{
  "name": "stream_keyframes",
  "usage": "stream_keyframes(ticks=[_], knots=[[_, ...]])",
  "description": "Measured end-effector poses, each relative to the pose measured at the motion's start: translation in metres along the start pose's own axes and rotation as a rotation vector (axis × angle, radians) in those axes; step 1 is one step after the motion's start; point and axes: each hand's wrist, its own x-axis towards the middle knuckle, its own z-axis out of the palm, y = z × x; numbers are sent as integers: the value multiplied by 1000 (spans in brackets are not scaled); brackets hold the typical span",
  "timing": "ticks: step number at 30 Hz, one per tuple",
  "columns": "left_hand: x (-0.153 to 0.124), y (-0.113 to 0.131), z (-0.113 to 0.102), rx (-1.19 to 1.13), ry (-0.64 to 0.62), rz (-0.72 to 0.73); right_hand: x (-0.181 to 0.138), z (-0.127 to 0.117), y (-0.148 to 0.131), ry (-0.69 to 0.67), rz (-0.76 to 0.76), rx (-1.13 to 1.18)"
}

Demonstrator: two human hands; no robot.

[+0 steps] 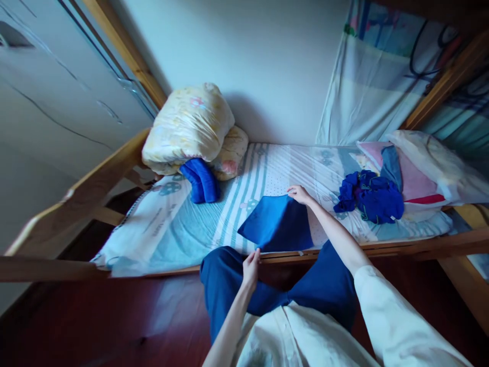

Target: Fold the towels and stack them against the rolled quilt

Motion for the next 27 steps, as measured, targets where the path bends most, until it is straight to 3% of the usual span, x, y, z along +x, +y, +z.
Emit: stream_keyframes(ticks=[6, 14, 20, 27], knots=[[23, 97, -9, 68, 82, 255, -37, -35, -6, 89, 11, 404], [21, 220, 17, 101, 16, 488, -83, -77, -27, 136, -79, 663], [7, 275, 42, 4, -117, 512, -109, -99, -47, 247, -166, 701], [-2, 314, 66, 26, -84, 633, -129, -121, -60, 356, -233, 684]])
